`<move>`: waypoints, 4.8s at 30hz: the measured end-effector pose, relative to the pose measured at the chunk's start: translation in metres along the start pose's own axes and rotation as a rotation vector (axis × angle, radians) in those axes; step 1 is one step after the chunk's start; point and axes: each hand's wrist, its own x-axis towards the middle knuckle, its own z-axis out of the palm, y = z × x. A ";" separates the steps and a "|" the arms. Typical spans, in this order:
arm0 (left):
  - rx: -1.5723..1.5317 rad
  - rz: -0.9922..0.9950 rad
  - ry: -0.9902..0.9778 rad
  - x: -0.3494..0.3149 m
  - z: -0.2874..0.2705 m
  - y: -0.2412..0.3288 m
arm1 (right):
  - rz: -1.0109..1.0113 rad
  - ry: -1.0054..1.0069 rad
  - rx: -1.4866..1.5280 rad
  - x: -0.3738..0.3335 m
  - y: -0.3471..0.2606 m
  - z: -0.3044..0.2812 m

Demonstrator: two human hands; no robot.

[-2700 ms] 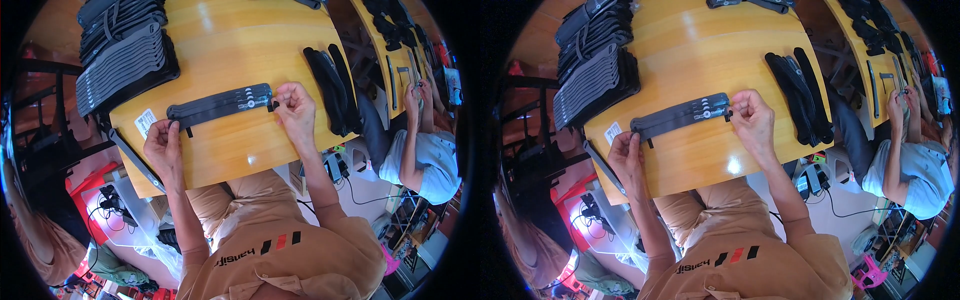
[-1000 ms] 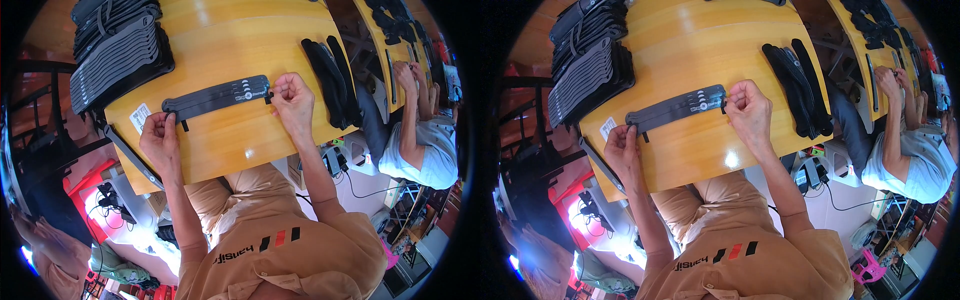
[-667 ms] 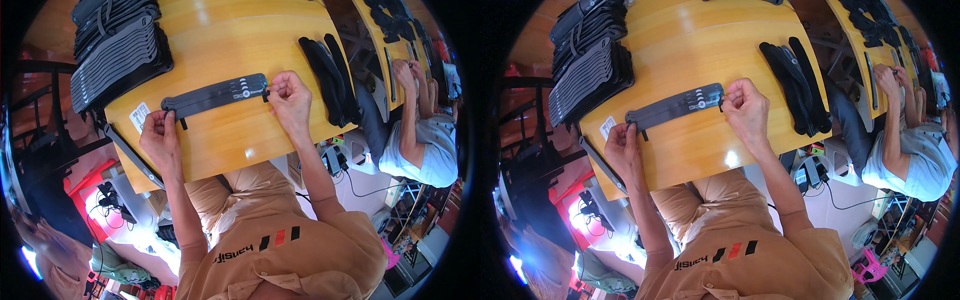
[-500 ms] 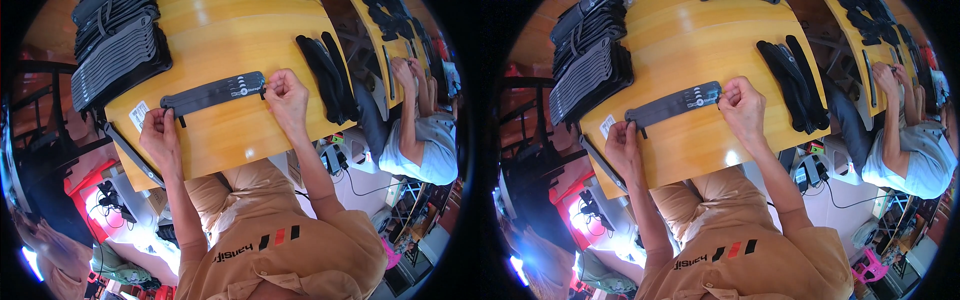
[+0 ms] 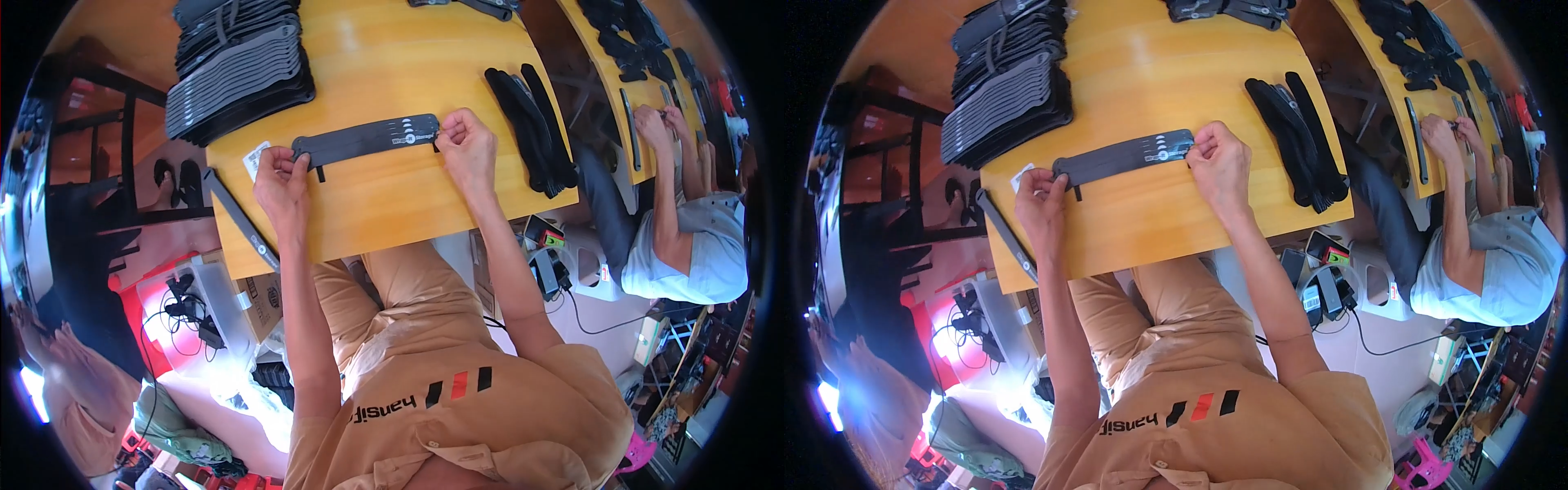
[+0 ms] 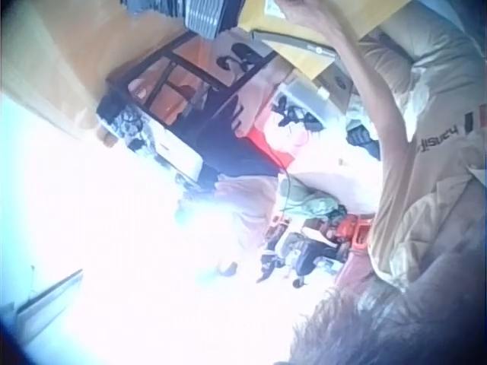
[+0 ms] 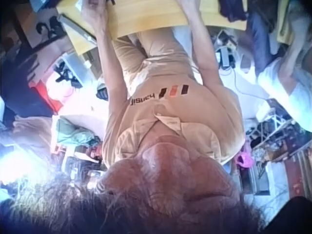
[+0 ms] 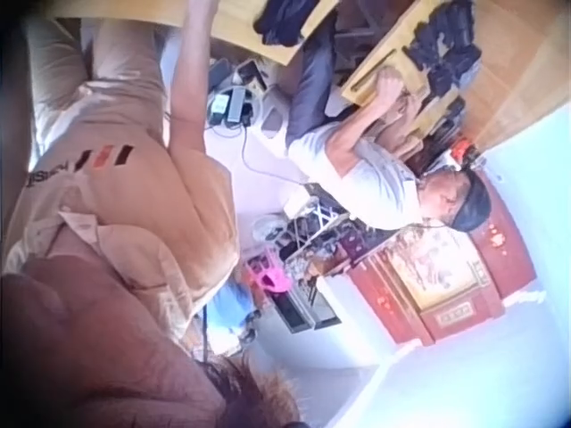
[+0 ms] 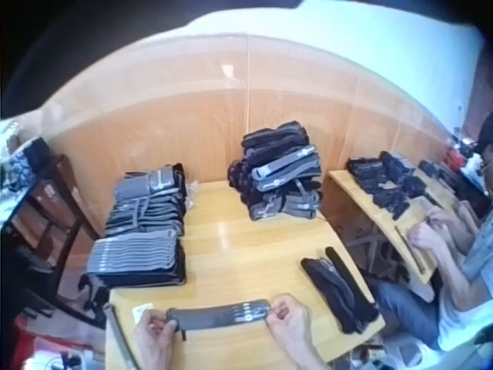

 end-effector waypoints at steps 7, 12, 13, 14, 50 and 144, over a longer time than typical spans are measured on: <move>-0.013 0.119 0.069 -0.007 -0.006 -0.003 | -0.033 -0.067 -0.037 0.000 0.002 -0.005; 0.280 0.403 -0.019 -0.038 -0.003 0.017 | -0.448 -0.035 -0.291 -0.027 -0.014 -0.014; 0.422 0.521 -0.074 -0.043 0.003 0.020 | -0.455 -0.033 -0.290 -0.033 -0.018 -0.010; 0.566 0.638 -0.129 -0.047 0.011 0.023 | -0.583 -0.101 -0.398 -0.039 -0.019 -0.003; -0.791 -0.394 0.330 -0.181 -0.109 -0.055 | -0.776 -0.494 -0.284 -0.164 -0.078 0.134; -0.852 -0.372 -0.158 -0.177 -0.074 0.036 | -0.641 -0.694 0.040 -0.161 -0.092 -0.025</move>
